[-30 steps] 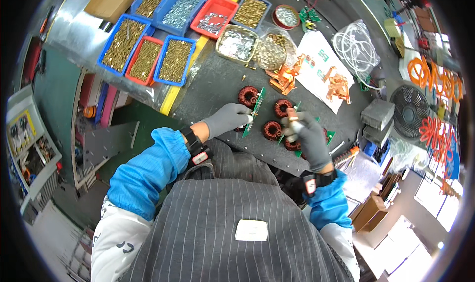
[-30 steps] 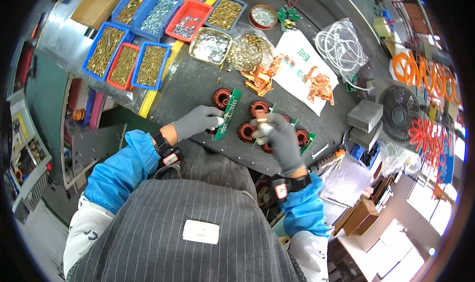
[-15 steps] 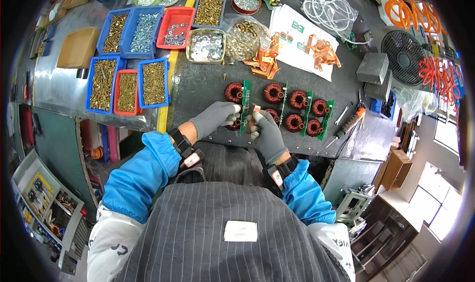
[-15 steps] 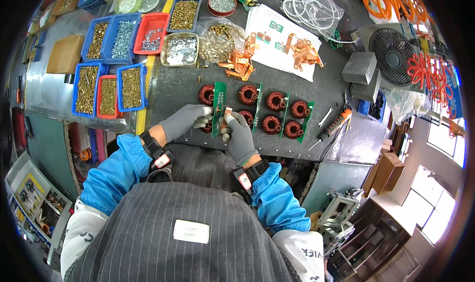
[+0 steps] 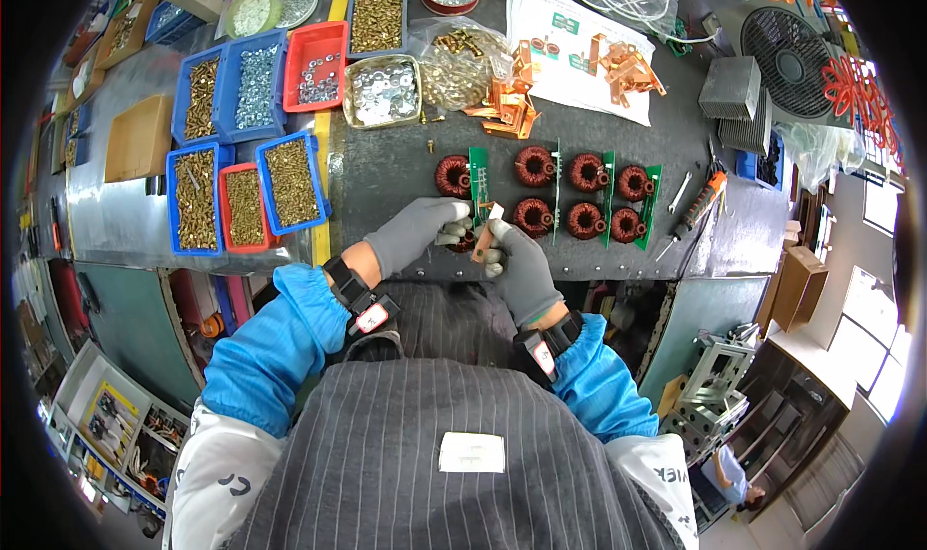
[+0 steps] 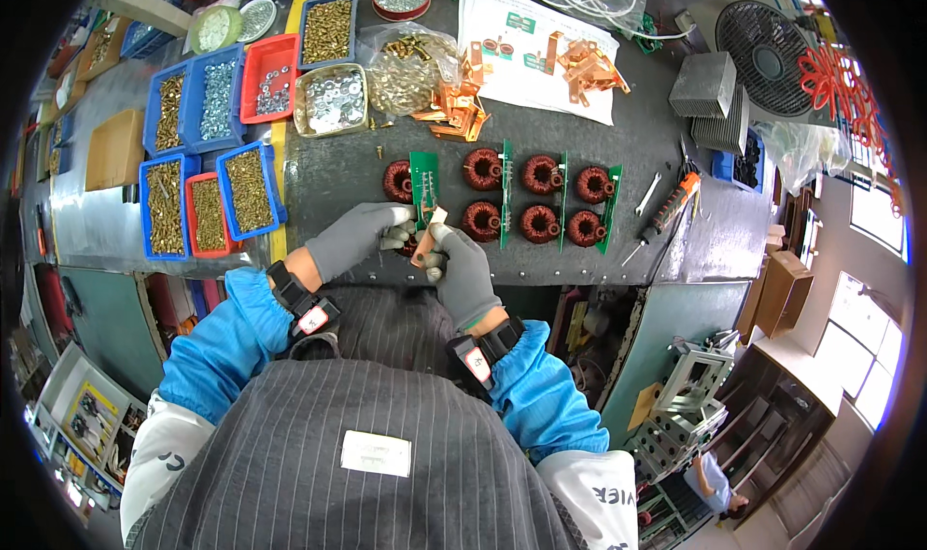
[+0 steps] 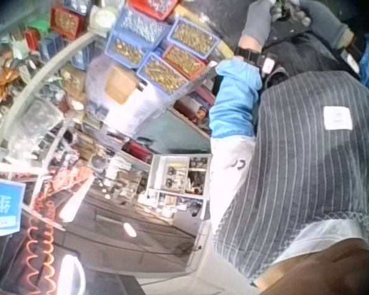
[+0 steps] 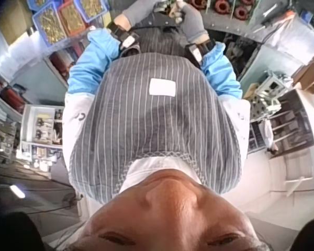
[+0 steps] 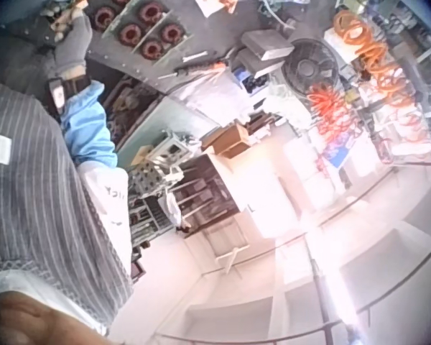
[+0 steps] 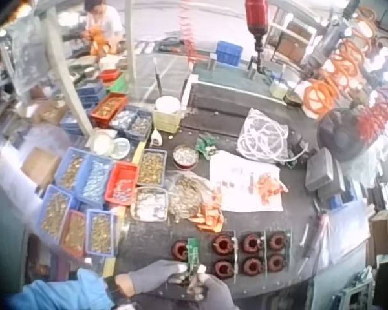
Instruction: Assemble components onto a circuit board with copper coils.
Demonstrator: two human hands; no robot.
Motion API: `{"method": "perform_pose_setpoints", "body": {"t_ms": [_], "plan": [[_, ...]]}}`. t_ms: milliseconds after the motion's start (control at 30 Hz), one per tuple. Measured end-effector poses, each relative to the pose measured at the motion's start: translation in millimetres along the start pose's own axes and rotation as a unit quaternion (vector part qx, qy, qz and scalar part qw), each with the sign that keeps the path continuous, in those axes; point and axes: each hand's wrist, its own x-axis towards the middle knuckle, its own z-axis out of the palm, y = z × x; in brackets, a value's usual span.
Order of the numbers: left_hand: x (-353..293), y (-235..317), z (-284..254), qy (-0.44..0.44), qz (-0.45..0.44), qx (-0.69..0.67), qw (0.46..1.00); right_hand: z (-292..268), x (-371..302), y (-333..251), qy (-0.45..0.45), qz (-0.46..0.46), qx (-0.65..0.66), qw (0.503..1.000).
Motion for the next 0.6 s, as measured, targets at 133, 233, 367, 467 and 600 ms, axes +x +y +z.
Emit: {"method": "perform_pose_setpoints", "body": {"t_ms": [133,233,367,467,600], "plan": [[4,1,-5,-0.018,0.000,-0.023,1.000,11,4,10,0.048,-0.046,-0.018,0.998],[4,2,-3,-0.018,-0.006,-0.037,0.999,18,4,8,0.059,-0.059,-0.013,0.996],[-4,19,2,-0.020,-0.023,-0.001,1.000,29,2,4,0.060,-0.096,-0.087,0.990],[-1,24,1,-0.014,-0.031,0.036,0.999,37,-1,4,0.047,-0.067,-0.111,0.990],[2,28,0,-0.030,-0.024,0.108,0.993,41,-7,5,0.067,-0.040,-0.146,0.986]]}}
